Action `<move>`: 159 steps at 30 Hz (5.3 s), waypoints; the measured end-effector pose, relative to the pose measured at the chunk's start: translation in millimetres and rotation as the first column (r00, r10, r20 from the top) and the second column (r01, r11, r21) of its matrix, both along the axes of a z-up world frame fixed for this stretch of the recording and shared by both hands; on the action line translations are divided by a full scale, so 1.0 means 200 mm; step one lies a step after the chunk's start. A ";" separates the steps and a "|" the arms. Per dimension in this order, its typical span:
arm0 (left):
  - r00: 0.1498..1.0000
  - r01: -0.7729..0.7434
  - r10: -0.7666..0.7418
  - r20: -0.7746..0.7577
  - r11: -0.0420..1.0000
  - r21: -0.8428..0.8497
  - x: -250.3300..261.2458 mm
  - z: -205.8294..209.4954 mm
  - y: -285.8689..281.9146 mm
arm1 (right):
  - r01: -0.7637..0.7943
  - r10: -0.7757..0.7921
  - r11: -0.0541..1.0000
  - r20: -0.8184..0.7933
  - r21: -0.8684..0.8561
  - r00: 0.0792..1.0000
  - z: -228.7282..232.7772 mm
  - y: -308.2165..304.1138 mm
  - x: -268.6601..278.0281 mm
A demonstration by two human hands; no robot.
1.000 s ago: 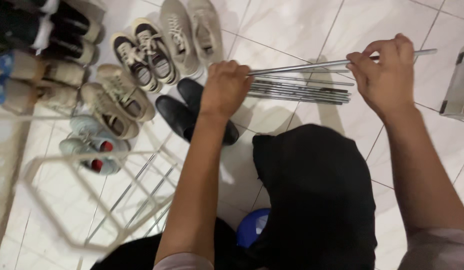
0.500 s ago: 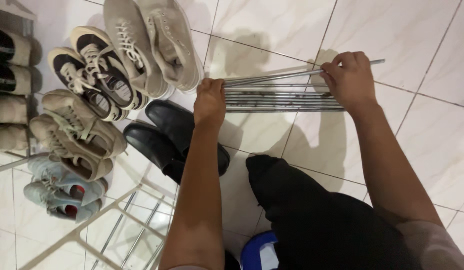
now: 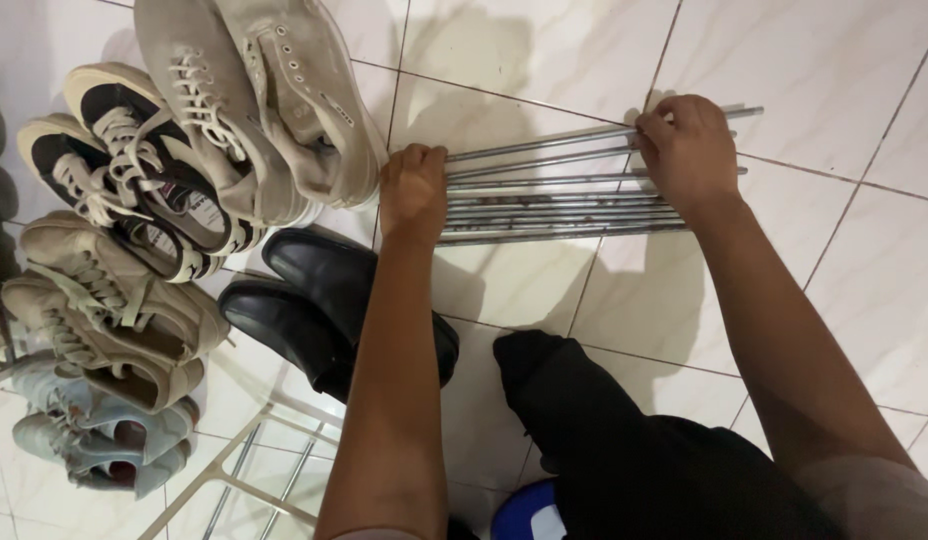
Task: The person assembles a white plastic shoe rack by inserting metal rods into the frame slots. They sit on the floor, repeatedly pick up rods, insert them into the rack, and adjust the frame to secure the components.
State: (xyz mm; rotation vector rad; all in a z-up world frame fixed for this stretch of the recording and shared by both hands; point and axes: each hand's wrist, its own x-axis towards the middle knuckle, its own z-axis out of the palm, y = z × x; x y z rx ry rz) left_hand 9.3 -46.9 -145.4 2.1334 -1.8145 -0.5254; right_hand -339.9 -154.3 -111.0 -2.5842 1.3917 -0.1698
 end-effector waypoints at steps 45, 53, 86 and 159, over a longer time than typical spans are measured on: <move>0.921 -0.362 0.312 -0.232 0.905 -0.222 -0.48 1.71 1.61 | -0.308 0.270 0.927 0.192 0.213 0.944 1.99 0.96 0.58; 0.884 -0.467 0.445 -0.141 0.838 -0.283 -0.51 2.05 2.12 | -0.520 0.507 0.850 0.139 0.086 0.851 2.34 1.37 0.64; 0.403 -0.699 0.915 0.027 0.288 0.654 -0.13 1.04 3.18 | -0.889 0.962 0.269 -0.146 0.370 0.231 0.75 2.76 1.71; -0.228 -0.972 0.506 -0.832 -0.170 0.163 0.53 1.01 3.30 | -0.990 0.997 0.016 0.075 0.137 0.027 0.95 2.89 2.12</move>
